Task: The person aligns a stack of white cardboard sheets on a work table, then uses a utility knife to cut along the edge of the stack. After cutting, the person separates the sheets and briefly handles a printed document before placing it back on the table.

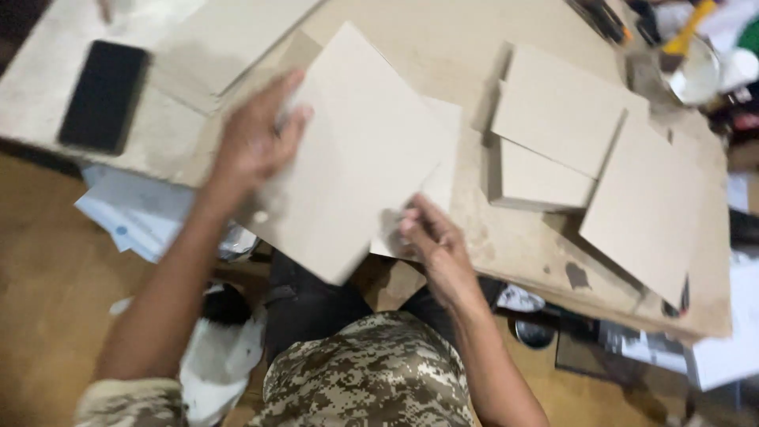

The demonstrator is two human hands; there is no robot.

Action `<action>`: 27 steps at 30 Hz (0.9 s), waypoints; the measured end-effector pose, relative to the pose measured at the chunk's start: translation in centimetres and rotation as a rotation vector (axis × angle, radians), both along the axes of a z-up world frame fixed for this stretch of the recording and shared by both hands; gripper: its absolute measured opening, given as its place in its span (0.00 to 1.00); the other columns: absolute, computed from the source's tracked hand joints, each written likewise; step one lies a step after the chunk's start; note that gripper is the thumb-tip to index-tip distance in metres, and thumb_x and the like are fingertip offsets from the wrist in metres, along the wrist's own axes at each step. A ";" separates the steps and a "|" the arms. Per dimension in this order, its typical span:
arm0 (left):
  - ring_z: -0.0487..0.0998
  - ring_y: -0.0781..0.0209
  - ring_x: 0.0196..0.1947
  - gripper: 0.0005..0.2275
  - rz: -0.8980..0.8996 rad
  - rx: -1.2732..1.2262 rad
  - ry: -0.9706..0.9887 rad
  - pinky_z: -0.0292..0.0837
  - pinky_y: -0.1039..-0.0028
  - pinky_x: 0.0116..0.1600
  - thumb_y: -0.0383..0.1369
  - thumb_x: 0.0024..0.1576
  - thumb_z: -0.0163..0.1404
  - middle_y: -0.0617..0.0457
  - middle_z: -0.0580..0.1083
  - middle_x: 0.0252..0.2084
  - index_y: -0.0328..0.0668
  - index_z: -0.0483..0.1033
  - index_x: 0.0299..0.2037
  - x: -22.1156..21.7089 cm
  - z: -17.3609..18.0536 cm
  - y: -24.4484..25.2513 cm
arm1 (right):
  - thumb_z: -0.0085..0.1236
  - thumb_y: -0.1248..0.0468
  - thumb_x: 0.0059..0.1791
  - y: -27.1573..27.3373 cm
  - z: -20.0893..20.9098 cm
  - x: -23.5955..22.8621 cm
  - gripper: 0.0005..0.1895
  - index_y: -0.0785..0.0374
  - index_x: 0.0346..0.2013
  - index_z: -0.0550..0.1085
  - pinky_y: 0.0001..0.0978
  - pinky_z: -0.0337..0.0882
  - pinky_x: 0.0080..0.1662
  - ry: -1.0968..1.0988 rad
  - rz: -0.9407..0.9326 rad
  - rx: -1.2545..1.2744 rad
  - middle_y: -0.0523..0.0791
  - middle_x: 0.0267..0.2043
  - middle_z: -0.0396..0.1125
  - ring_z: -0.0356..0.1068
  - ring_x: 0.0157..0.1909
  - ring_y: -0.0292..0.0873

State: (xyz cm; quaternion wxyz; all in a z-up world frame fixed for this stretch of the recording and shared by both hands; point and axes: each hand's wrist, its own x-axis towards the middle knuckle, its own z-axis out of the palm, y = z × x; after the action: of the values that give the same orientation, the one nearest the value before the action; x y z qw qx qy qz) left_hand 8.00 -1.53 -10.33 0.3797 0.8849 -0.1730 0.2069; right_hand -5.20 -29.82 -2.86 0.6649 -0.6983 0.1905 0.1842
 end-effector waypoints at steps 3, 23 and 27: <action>0.75 0.42 0.53 0.14 -0.072 0.236 -0.078 0.69 0.55 0.48 0.35 0.68 0.45 0.44 0.77 0.55 0.41 0.73 0.61 2.4 6.3 -2.0 | 0.53 0.74 0.48 0.2 -3.2 -0.5 0.26 0.65 0.61 0.67 0.37 0.77 0.52 0.104 -0.074 0.685 0.52 0.61 0.66 0.69 0.60 0.49; 0.70 0.40 0.58 0.16 0.465 0.092 -0.069 0.62 0.50 0.63 0.30 0.64 0.44 0.40 0.71 0.60 0.38 0.71 0.62 -7.9 -5.2 -5.6 | 0.52 0.61 0.56 -8.2 -6.6 1.2 0.13 0.62 0.53 0.76 0.30 0.66 0.60 -0.637 0.102 -0.514 0.44 0.53 0.72 0.68 0.56 0.37; 0.71 0.37 0.52 0.16 0.473 0.001 0.073 0.67 0.49 0.56 0.33 0.66 0.44 0.41 0.70 0.58 0.43 0.68 0.64 -10.0 -2.5 -6.1 | 0.52 0.60 0.58 -6.2 -5.0 1.3 0.20 0.65 0.63 0.71 0.26 0.74 0.50 -0.517 -0.023 -0.405 0.49 0.56 0.72 0.72 0.58 0.38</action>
State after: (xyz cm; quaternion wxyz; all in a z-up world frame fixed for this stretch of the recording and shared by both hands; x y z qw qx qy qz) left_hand -2.04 -7.65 -12.88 0.3262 0.9078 0.0530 0.2581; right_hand -3.90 -35.99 -7.87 0.5408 -0.8379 0.0562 -0.0482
